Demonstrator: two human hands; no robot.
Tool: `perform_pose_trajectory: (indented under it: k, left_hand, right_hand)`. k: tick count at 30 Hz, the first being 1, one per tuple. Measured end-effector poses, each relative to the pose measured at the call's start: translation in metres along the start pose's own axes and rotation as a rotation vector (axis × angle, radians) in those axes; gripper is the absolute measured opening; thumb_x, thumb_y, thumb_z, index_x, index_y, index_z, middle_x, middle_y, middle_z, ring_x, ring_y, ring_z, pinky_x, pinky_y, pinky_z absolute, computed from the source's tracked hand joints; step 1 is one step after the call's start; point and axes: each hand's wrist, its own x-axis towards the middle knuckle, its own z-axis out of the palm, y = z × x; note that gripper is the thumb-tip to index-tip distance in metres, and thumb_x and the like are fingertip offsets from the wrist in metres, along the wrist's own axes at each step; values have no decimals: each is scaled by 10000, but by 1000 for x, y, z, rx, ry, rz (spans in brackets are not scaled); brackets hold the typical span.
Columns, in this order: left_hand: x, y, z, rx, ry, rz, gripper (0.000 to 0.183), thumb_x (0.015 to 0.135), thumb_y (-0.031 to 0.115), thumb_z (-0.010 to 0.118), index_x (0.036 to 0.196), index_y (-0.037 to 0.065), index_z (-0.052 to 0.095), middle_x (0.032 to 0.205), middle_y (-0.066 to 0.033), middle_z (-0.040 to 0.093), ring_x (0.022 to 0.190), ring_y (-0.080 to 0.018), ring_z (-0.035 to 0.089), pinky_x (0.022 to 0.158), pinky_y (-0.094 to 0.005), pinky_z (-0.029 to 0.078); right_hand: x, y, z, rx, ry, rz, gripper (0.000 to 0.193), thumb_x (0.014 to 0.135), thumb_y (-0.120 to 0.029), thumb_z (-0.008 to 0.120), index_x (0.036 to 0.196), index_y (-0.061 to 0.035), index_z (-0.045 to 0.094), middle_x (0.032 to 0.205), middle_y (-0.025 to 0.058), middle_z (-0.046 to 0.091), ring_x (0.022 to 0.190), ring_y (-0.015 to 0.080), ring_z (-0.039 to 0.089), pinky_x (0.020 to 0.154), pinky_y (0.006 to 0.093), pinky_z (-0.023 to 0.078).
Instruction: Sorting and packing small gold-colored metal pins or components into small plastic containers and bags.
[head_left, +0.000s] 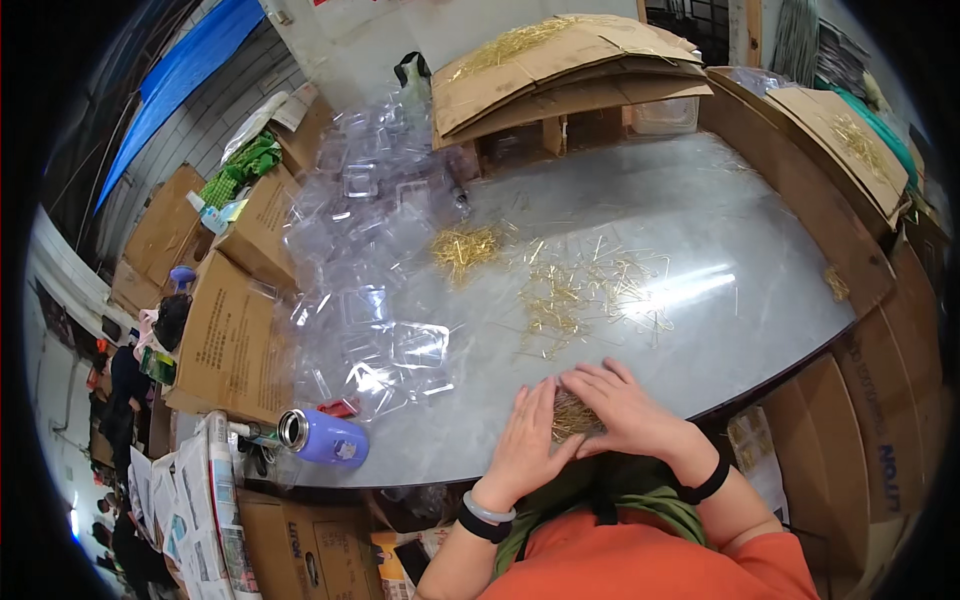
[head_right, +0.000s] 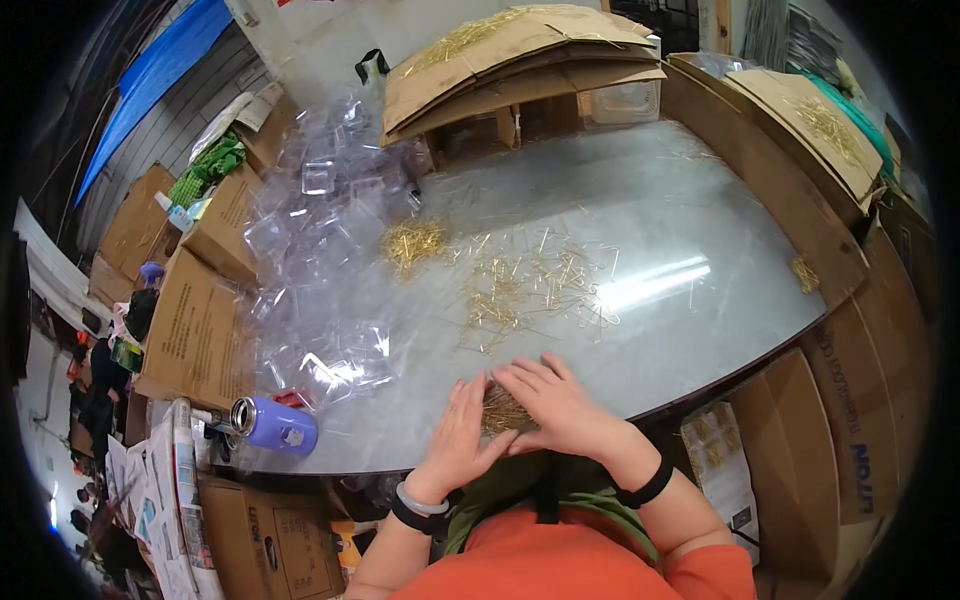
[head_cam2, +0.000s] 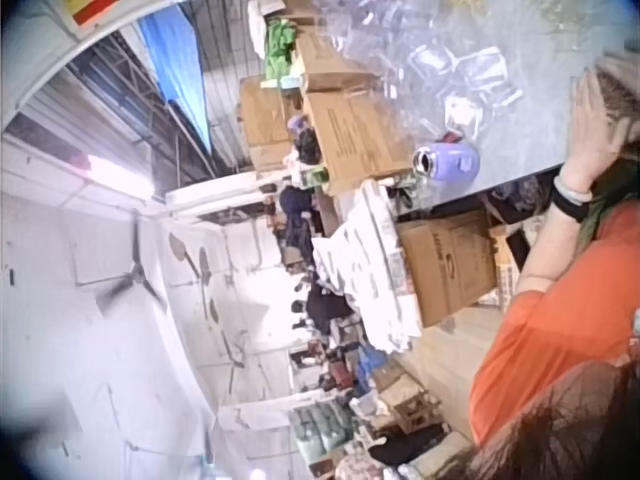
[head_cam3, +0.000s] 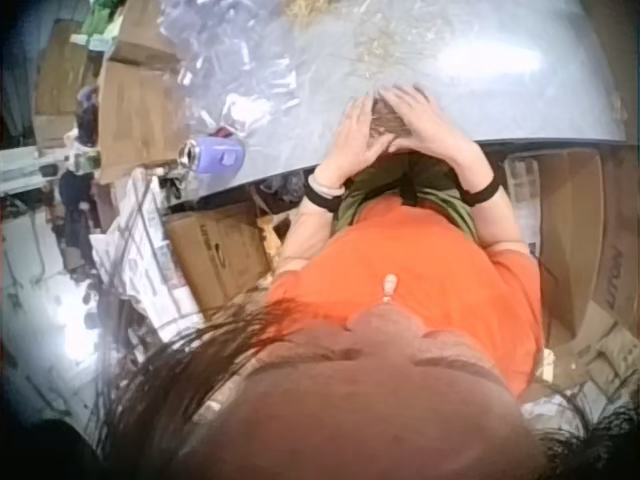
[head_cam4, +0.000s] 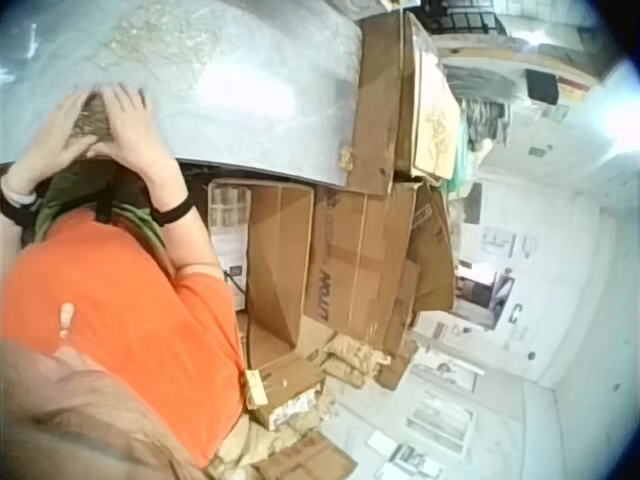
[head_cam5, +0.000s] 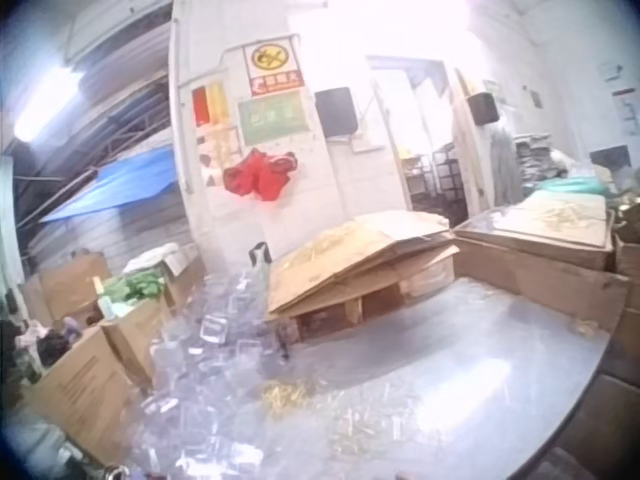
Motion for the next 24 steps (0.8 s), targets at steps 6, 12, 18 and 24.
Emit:
perform_pose_trajectory:
  k: [6, 12, 18, 24]
  left_hand:
    - [-9, -13, -12, -360, 71, -113, 1041, 795, 251, 807, 1596, -26, 202, 1522, -271, 408, 1422, -447, 391, 1218, -509, 289]
    - [-36, -2, -45, 55, 52, -253, 781, 759, 223, 869, 1418, -10, 519, 1356, -216, 536, 1281, -413, 498, 1087, -482, 405]
    - [-31, -3, -40, 126, 155, -279, 362, 841, 119, 791, 1167, -2, 687, 1083, -173, 630, 1011, -375, 620, 881, -431, 512]
    - [-12, -4, -36, -69, 72, -209, 271, 905, 21, 694, 1174, -3, 683, 1110, -182, 642, 1014, -366, 642, 873, -403, 532]
  right_hand:
    - [2, 1, 18, 12, 21, 48, 664, 839, -321, 793, 1404, -72, 548, 1347, 148, 579, 1305, 354, 510, 1106, 457, 416]
    - [0, -9, 11, -93, 145, -23, 577, 857, -301, 776, 1344, -62, 581, 1402, 121, 571, 1314, 338, 518, 1134, 446, 406]
    - [2, -3, 24, -71, -18, -146, 582, 877, -263, 755, 1384, -64, 547, 1454, 143, 540, 1388, 347, 475, 1171, 467, 397]
    - [1, -13, 19, -16, 15, -50, 643, 892, -270, 743, 1440, -54, 485, 1491, 191, 488, 1398, 377, 460, 1165, 466, 404]
